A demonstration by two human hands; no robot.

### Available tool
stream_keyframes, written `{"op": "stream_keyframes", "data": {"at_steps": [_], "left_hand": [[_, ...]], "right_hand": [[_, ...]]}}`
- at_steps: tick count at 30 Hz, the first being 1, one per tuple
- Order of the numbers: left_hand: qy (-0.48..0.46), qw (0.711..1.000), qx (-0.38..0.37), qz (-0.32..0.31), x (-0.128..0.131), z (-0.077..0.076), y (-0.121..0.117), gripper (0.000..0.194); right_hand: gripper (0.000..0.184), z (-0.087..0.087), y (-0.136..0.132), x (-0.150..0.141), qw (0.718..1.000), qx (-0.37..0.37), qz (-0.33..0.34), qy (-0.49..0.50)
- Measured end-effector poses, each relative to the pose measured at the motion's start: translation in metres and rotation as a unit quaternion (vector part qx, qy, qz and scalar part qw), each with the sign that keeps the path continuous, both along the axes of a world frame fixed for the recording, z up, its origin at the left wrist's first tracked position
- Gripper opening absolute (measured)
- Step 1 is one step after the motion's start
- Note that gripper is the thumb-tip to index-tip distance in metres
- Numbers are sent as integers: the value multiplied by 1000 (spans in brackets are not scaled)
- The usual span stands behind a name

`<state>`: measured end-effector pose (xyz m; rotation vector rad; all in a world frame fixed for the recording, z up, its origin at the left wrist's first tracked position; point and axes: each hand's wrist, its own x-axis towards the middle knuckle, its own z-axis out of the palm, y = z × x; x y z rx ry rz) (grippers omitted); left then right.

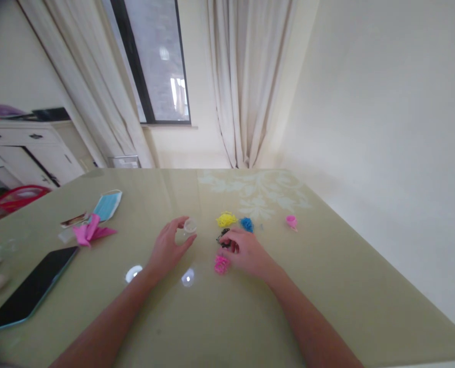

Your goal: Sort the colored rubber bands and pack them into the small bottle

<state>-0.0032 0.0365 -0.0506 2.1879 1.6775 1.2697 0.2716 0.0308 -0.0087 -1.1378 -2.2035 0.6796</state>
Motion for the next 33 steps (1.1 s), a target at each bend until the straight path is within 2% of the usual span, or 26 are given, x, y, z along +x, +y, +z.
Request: {"op": "stream_keyframes", "data": {"at_steps": [4,9,13,21,28,33], "left_hand": [[43,999,28,-5,-1,4,-4,30],[108,991,74,17,-4,5,-6,37],[133,987,88,15,-4,5,-8,37],[150,983,101,8,-3,4,-9,38],[137,986,94,7,-2,4,-8,39],[126,988,89,9,-1,4,-8,39]], "right_hand": [[17,-3,-4,-1,999,-1,0,-46],[21,3,-12,-7,996,-30,3,-89],[9,6,-16,-11,991,-38,6,-130],[7,2,-16,-10,991,-34,15,-126],[11,1,-15,-12,986,-10,37,-162],[12,0,-11,-7,992,10,25,-127]]}}
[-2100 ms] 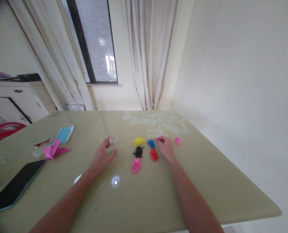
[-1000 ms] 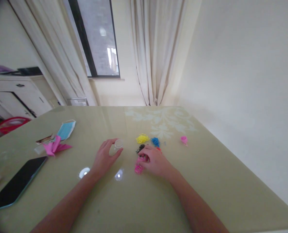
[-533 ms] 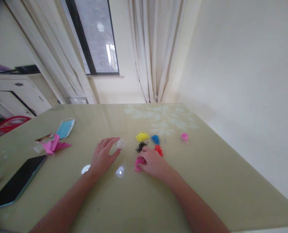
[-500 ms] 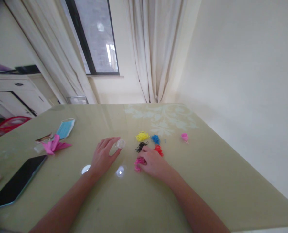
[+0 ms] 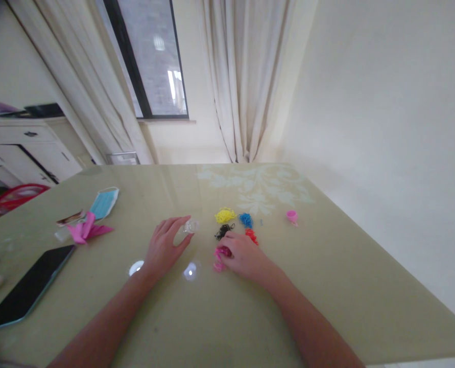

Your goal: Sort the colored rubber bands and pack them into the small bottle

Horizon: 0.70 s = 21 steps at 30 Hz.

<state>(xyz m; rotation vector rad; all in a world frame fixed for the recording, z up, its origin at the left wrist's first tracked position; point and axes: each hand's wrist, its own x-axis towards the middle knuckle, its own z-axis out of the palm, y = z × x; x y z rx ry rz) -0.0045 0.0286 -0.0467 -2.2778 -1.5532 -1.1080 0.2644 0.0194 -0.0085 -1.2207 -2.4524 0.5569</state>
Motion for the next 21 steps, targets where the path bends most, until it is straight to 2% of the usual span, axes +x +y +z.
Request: {"op": "stream_keyframes", "data": {"at_steps": [4,11,15,21], "left_hand": [[-9,1000,-8,-1,0,0,0,42],[-37,998,-45,1,2,-2,0,46],[-41,998,-49,-2,3,-2,0,45],[-43,998,-47,-6,3,-1,-1,42]], "right_hand": [[13,3,6,6,999,13,-10,34],[19,4,13,11,994,-8,-7,106],[23,1,15,12,994,-10,-3,110],[18,4,13,9,996,-17,-23,87]]}}
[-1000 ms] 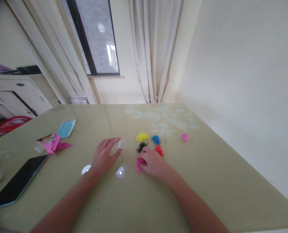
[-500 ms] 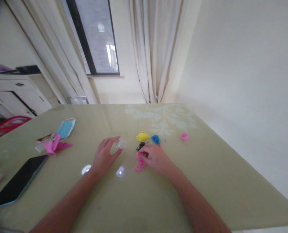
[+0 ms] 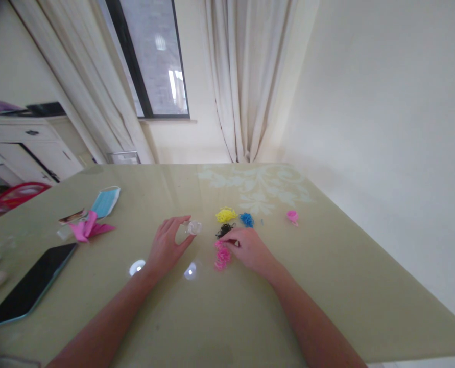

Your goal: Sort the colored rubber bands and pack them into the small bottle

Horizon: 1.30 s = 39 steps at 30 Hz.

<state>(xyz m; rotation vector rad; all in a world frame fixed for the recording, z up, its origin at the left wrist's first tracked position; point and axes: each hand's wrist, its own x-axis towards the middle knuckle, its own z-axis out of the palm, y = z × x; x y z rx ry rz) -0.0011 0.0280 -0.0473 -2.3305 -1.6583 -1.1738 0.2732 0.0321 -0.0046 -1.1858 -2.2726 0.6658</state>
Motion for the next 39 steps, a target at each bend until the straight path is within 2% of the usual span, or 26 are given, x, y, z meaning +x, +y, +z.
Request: {"op": "stream_keyframes", "data": {"at_steps": [5,10,13,16,20,27,33,36,39], "left_hand": [[12,1000,9,-1,2,-1,-1,40],[65,996,52,8,1,-2,-1,35],[83,994,65,9,1,-2,-1,36],[80,994,68,7,3,-1,-1,36],[43,997,63,3,7,0,-3,36],[19,999,40,23,8,1,-2,36],[64,995,60,44,5,-1,-2,36],[84,993,72,46,4,-2,-2,35],[87,993,72,42,3,-2,-3,35]], "right_hand": [[18,2,-1,0,999,-9,-11,30],[26,2,2,2,990,-16,-21,137],[27,9,4,0,976,-24,-31,213],[24,22,7,-9,971,-7,-38,236],[23,40,15,-24,983,20,-11,182],[18,58,32,-36,997,50,44,32],[20,64,34,-50,975,138,71,-160],[21,65,30,-58,958,142,66,-239],[22,68,26,-61,955,133,58,-259]]}}
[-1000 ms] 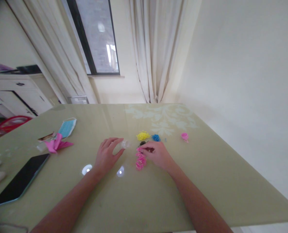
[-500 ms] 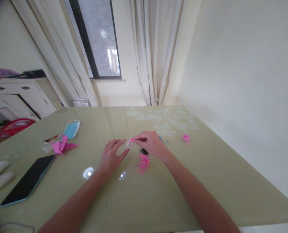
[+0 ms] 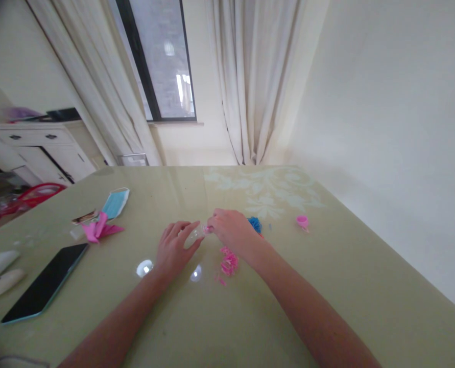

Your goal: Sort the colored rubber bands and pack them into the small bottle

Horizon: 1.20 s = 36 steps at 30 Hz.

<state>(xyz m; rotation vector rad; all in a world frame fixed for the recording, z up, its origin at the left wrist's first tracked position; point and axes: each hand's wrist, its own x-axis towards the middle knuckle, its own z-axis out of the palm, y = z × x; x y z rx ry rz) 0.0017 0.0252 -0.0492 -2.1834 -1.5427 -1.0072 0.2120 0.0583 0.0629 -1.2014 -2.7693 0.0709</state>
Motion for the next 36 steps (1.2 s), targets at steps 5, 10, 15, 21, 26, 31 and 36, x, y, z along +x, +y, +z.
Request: {"op": "stream_keyframes", "data": {"at_steps": [5,10,15,21,26,31,36], "left_hand": [[-8,1000,-11,-10,-1,0,0,36],[-22,999,-30,-13,-1,-1,0,36],[-37,998,-37,-20,0,-2,0,37],[-49,997,-51,-26,2,0,-1,38],[-103,992,-73,-13,4,3,-2,30],[-152,985,-80,2,2,5,0,27],[-140,988,-69,-17,0,4,1,27]], "right_hand": [[21,3,-2,0,999,-26,-7,36],[21,2,-2,-1,998,-33,-15,57],[21,0,-3,0,997,-31,-18,63],[17,3,-4,1,994,-38,-17,96],[14,11,-5,7,990,-23,-35,132],[2,6,-11,10,995,-88,-56,-2],[15,-7,-18,2,979,-105,-60,-165]]}}
